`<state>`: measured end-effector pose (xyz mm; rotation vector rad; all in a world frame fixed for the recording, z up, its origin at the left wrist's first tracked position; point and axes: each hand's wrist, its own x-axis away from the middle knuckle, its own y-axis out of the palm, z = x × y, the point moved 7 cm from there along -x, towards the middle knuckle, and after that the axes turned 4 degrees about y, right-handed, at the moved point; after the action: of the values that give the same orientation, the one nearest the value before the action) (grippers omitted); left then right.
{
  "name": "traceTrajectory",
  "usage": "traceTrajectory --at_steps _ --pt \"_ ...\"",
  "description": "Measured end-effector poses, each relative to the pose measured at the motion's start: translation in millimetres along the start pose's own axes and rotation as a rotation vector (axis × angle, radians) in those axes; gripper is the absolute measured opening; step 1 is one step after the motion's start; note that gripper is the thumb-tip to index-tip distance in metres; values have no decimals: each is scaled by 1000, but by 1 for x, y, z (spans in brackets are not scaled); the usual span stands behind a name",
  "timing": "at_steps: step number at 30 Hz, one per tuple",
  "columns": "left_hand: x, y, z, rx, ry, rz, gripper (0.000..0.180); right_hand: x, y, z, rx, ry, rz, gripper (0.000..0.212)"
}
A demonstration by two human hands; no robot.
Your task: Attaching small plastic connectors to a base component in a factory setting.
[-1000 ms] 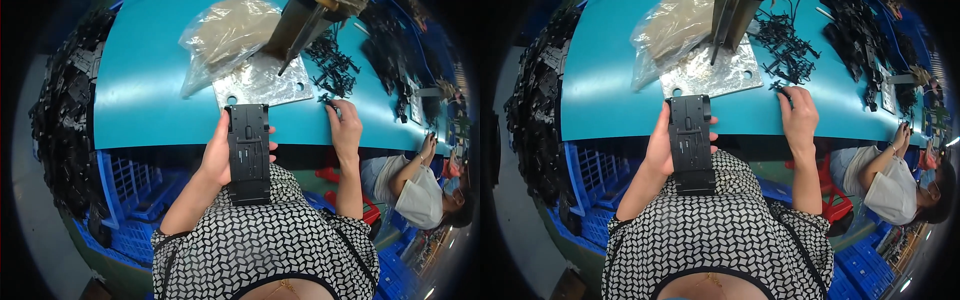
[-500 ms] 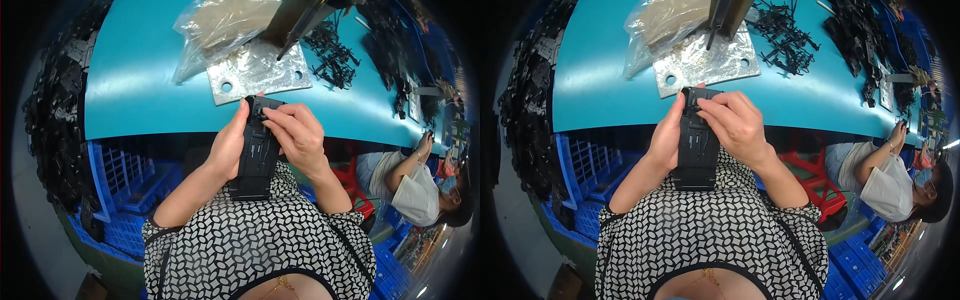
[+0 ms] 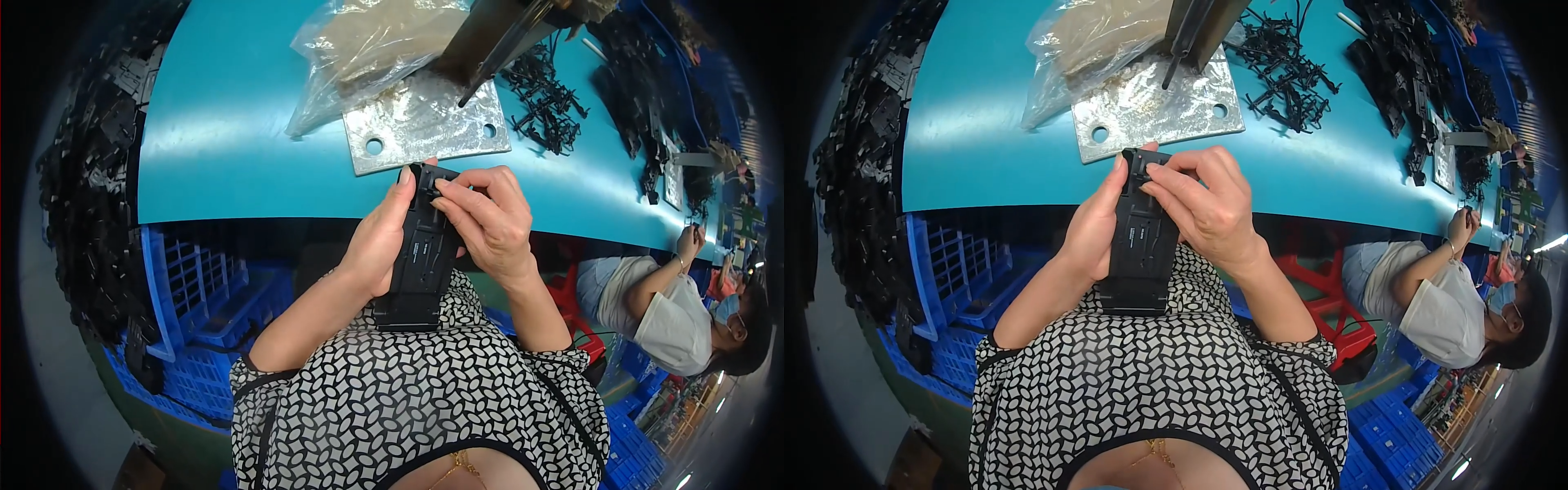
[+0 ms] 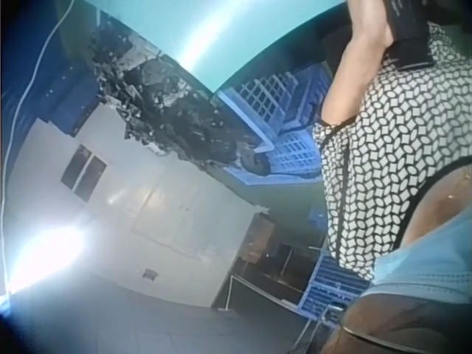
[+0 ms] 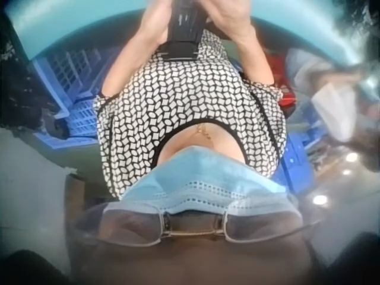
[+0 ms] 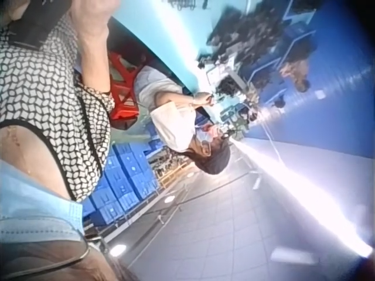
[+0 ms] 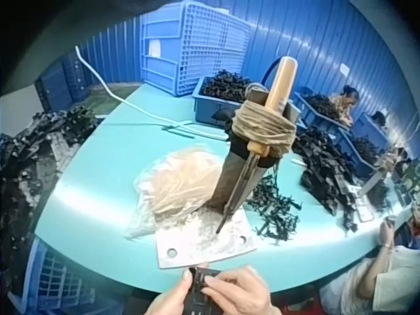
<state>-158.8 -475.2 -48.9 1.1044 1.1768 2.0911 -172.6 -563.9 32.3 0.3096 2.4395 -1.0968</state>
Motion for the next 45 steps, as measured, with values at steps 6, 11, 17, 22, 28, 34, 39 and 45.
traceTrajectory --at_steps 6,11,17,22,28,34,39,45 --pt "1 3 5 -31 32 -11 44 -1 2 -1 -43 17 36 23" --pt "1 -2 8 -131 73 62 44 -2 4 -3 -64 -3 19 23" --pt "2 2 12 -188 109 62 44 -3 5 -2 -107 -7 -1 24" --pt "2 -3 13 -269 134 65 44 -5 5 -2 -137 -18 25 20" --pt "0 -6 17 -248 105 45 43 -9 6 -7 -74 -32 -28 21" --pt "0 -4 20 -185 39 106 34 -16 -5 18 -359 221 -196 24" --pt "1 -3 20 -202 57 92 35 -8 -12 29 -298 262 -202 25" --pt "2 -5 19 -208 67 95 33 -4 0 21 -328 280 -303 22"
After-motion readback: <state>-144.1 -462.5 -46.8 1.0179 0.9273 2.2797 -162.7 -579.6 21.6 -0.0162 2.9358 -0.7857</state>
